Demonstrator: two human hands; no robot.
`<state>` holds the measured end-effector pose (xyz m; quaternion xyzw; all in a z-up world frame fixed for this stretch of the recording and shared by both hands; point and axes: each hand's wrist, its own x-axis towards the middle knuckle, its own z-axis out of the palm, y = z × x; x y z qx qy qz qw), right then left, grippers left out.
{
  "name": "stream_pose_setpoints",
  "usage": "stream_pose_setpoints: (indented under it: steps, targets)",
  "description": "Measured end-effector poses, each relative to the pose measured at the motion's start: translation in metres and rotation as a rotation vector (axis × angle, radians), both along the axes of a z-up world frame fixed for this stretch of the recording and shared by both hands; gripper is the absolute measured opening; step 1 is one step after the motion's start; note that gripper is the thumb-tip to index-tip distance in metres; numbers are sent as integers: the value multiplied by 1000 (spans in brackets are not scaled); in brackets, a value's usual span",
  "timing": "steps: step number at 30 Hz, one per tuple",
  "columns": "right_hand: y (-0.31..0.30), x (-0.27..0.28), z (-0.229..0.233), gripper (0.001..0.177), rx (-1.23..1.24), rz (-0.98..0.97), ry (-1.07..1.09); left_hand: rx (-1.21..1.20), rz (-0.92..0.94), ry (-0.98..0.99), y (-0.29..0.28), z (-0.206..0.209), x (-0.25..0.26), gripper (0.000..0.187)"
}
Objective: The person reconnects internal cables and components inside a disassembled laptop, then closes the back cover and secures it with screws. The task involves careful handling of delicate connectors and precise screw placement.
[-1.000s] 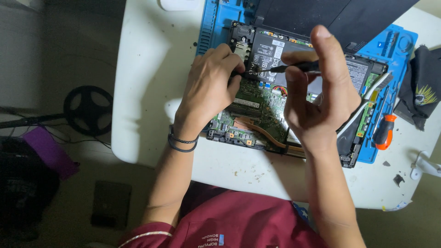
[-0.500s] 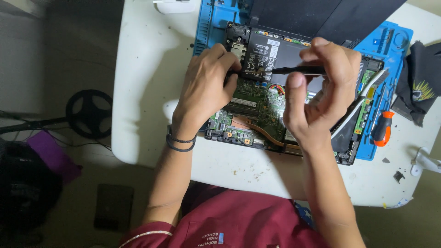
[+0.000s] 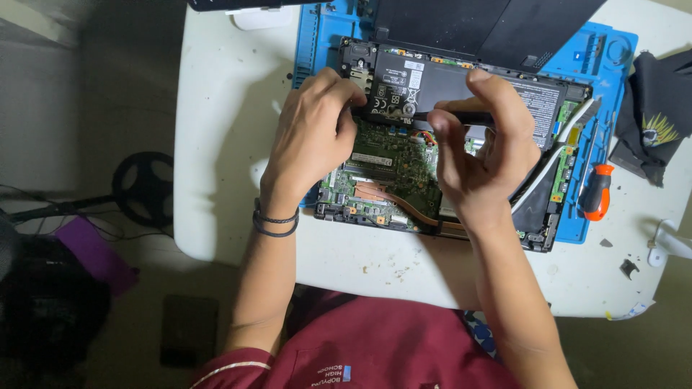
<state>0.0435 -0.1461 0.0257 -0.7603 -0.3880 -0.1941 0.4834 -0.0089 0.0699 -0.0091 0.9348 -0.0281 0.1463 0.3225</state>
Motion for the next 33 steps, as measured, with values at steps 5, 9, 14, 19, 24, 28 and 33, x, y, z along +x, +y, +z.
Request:
stream_pose_setpoints:
  steps: [5, 9, 14, 19, 24, 28, 33]
  targets:
    - [1, -3, 9, 36, 79, 35, 142, -50, -29, -39, -6, 9, 1, 26]
    - [-4, -11, 17, 32, 155, -13, 290, -107, -103, -127, -14, 20, 2, 24]
    - [-27, -11, 1, 29, 324, -77, 249, -230, -234, -188, -36, 34, 4, 13]
    - [-53, -10, -14, 26, 548, -55, 378, -270, -296, -283, -51, 41, 5, 11]
    - [-61, -11, -19, 22, 666, -51, 506, -265, -276, -285, -59, 38, 6, 16]
    - [-64, -10, -19, 25, 676, -30, 518, -270, -271, -279, -62, 38, 7, 16]
    - [-67, -10, -21, 23, 677, -49, 553, -313, -274, -302, -65, 39, 7, 17]
